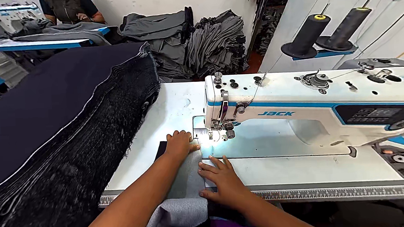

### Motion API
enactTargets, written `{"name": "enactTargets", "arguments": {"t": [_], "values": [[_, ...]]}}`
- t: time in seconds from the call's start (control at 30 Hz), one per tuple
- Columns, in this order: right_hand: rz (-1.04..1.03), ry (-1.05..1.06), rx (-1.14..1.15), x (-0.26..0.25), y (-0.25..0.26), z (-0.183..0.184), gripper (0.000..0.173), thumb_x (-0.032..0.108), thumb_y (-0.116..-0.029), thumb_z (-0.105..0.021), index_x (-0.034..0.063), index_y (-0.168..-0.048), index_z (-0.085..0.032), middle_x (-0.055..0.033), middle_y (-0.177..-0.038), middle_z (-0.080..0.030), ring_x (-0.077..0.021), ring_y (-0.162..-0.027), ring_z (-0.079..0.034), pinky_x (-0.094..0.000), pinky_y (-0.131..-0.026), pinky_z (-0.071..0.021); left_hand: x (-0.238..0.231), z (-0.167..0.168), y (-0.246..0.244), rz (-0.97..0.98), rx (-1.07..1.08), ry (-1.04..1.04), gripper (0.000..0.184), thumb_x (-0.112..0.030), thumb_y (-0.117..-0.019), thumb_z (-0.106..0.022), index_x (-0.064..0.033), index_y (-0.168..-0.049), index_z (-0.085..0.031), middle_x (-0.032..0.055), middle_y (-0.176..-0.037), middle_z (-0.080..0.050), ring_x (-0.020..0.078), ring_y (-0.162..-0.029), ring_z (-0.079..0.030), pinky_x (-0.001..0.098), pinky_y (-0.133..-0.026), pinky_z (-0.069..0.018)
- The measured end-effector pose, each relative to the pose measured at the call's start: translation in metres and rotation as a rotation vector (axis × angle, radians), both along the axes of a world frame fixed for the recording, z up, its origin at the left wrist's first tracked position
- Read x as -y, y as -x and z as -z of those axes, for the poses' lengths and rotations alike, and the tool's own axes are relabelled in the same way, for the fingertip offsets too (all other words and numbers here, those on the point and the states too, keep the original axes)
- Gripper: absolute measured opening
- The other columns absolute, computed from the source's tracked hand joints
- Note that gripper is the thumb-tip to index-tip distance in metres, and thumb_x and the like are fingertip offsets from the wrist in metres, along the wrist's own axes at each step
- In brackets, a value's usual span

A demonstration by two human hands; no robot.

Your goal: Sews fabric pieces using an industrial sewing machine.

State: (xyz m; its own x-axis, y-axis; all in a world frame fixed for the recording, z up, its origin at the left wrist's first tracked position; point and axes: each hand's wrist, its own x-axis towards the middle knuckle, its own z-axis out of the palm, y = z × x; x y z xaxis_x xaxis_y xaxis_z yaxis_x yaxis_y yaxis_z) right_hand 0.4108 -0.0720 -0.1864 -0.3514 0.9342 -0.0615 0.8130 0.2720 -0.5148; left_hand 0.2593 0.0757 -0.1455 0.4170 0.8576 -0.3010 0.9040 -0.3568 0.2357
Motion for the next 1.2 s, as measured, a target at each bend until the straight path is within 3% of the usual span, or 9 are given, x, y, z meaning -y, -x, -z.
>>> {"name": "enactTargets", "arguments": {"t": [0.37,0.47,0.53,0.63,0.73,0.87,0.93,1.07,1.2], "values": [[-0.018,-0.036,0.024,0.008,0.01,0.002,0.059,0.046,-0.0948,-0.065,0.0167,-0.145,-0.058,-0.0037,-0.161,-0.043,-0.0351,-0.155,-0.025,-0.0723,-0.119,-0.0071,0.002,-0.024,0.023,0.02,0.121,0.186,0.042,-0.035,-0.1023,-0.065,0.0057,-0.111,-0.069,0.0239,-0.106,-0.069,0.0359,-0.105,-0.066,0.0537,-0.098,-0.0493],[0.007,-0.15,-0.21,0.007,0.004,0.006,0.087,0.038,-0.0827,-0.081,0.0074,-0.155,-0.044,-0.0186,-0.164,-0.035,-0.0371,-0.151,-0.034,-0.0682,-0.12,-0.0183,0.012,-0.072,0.044,0.079,0.321,0.351,0.027,-0.022,-0.1058,-0.059,0.0029,-0.115,-0.068,0.0162,-0.101,-0.069,0.0214,-0.092,-0.066,0.0421,-0.09,-0.0526],[0.027,-0.135,-0.595,-0.01,0.002,-0.004,0.099,0.042,-0.084,-0.078,-0.0077,-0.155,-0.032,-0.0218,-0.161,-0.038,-0.031,-0.147,-0.042,-0.0511,-0.12,-0.0348,0.023,-0.108,0.053,0.163,0.431,0.353,0.02,-0.016,-0.1049,-0.059,0.0,-0.114,-0.067,0.0087,-0.097,-0.07,0.0111,-0.086,-0.066,0.0321,-0.084,-0.0546],[0.053,0.026,-1.189,-0.041,0.014,-0.049,0.061,0.031,-0.1011,-0.056,-0.0045,-0.149,-0.041,-0.0098,-0.138,-0.061,-0.0127,-0.125,-0.06,-0.0332,-0.106,-0.0501,0.04,-0.149,0.054,0.309,0.482,0.273,0.013,-0.011,-0.1025,-0.062,-0.0027,-0.108,-0.069,0.0012,-0.089,-0.07,0.002,-0.08,-0.064,0.0221,-0.078,-0.0533],[0.029,0.073,-1.521,-0.056,0.032,-0.084,0.018,0.018,-0.1024,-0.055,0.0095,-0.1,-0.071,0.005,-0.09,-0.074,-0.003,-0.087,-0.07,-0.0269,-0.084,-0.0581,0.048,-0.176,0.05,0.385,0.442,0.201,0.011,-0.009,-0.1003,-0.064,-0.0031,-0.108,-0.071,0.001,-0.089,-0.071,0.002,-0.079,-0.065,0.0209,-0.076,-0.0535],[0.099,-0.105,-1.528,-0.049,0.05,-0.098,0.02,0.012,-0.1044,-0.053,0.0084,-0.092,-0.068,0.0054,-0.081,-0.07,-0.0013,-0.078,-0.068,-0.0236,-0.077,-0.0579,0.047,-0.174,0.056,0.374,0.526,-0.218,0.023,-0.034,-0.0856,-0.081,-0.0128,-0.094,-0.075,-0.0065,-0.082,-0.065,0.0023,-0.072,-0.057,0.0232,-0.065,-0.0484],[0.148,-0.231,-1.433,-0.044,0.053,-0.099,0.017,0.013,-0.1034,-0.056,0.0073,-0.092,-0.067,0.0063,-0.079,-0.067,0.001,-0.076,-0.065,-0.0205,-0.075,-0.056,0.048,-0.158,0.053,0.384,0.535,-0.46,0.036,-0.05,-0.083,-0.077,-0.0135,-0.083,-0.073,-0.0025,-0.098,-0.068,0.0093,-0.087,-0.064,0.034,-0.074,-0.0543],[0.206,-0.24,-1.309,-0.034,0.044,-0.1,0.01,0.012,-0.1048,-0.053,0.0071,-0.103,-0.061,0.0056,-0.08,-0.067,-0.0002,-0.077,-0.066,-0.0214,-0.077,-0.0556,0.059,-0.147,0.045,0.455,0.501,-0.593,0.021,-0.029,-0.0885,-0.066,-0.0115,-0.079,-0.071,-0.0022,-0.079,-0.067,0.0101,-0.074,-0.064,0.0334,-0.067,-0.0531],[0.211,-0.347,-1.184,-0.029,0.028,-0.102,0.014,0.014,-0.1044,-0.054,0.0078,-0.096,-0.062,0.0056,-0.077,-0.062,0.0006,-0.071,-0.062,-0.0199,-0.07,-0.0545,0.059,-0.147,0.045,0.651,0.48,-0.721,0.016,-0.022,-0.09,-0.064,-0.01,-0.084,-0.073,0.0006,-0.084,-0.069,0.0134,-0.082,-0.069,0.0306,-0.076,-0.0577]]}}
